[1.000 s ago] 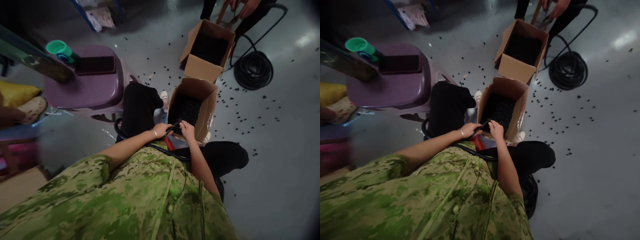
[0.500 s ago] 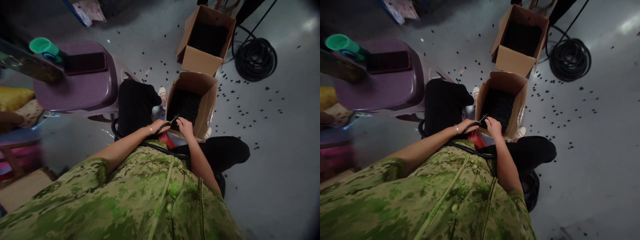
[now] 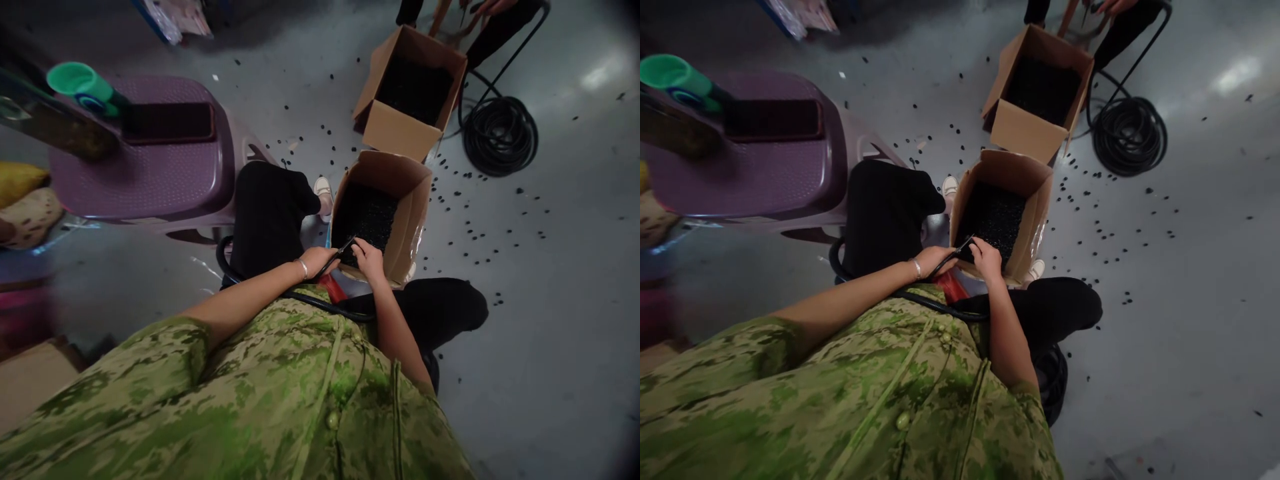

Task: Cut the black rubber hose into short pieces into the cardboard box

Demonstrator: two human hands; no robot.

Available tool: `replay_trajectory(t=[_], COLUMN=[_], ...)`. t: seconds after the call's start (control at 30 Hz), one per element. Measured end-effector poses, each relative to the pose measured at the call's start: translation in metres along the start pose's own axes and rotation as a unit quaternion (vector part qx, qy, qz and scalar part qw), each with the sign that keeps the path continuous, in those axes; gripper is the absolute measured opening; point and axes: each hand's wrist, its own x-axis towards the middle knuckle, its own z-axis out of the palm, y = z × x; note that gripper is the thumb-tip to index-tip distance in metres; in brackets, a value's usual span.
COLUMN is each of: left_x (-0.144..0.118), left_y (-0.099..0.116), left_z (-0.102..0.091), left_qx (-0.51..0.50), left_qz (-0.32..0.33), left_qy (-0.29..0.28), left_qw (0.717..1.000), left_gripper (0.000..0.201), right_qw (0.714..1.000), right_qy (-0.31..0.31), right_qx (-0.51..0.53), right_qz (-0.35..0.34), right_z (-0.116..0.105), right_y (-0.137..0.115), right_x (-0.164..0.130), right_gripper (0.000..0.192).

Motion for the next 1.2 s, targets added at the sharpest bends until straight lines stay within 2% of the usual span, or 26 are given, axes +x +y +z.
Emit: replay_trajectory(t=[0.27,0.5,0.8,0.9,1.03,1.1,1.2], left_x=[-0.006,-0.008,-0.008,-0.008,-0.01,-0.012,-0.013], left_y=[0.011,0.012,0.027,0.021,0.005,-0.002,-0.005], left_z=[-0.007,-0.01,-0.022,-0.021,-0.019,-0.02,-0.025], left_qx=[0.026,0.008,0.045,-0.008,-0.149,-0.248,-0.393], left_qz=[-0.01,-0.011,-0.082,-0.044,-0.004,-0.021,-0.098], left_qy=[-0.025,-0.038,-0.055,-0.068,-0.104,-0.131,-0.176], left_qw=[0.999,0.999,0.994,0.997,0.983,0.96,0.897], left_gripper=[0.039,0.042,0.045,0.047,0.061,0.068,0.075], right_qw=[0.999,0.997,0.999,0.999,0.999,0.999,0.999], right_qy=[-0.025,-0.057,-0.032,-0.03,-0.029,-0.027,-0.023], right_qx=[0.013,0.024,-0.012,-0.007,0.002,0.008,0.015], right_qz=[0.021,0.04,0.019,0.027,0.03,0.029,0.03], right_z=[-0.005,-0.009,-0.008,-0.007,-0.006,-0.006,-0.006], right_y=[0.006,0.005,0.0,0.002,0.003,0.003,0.001], right_x=[0.0,0.001,0.001,0.001,0.001,0.001,0.001], right_gripper=[0.035,0.037,0.031,0.033,0.034,0.035,0.036])
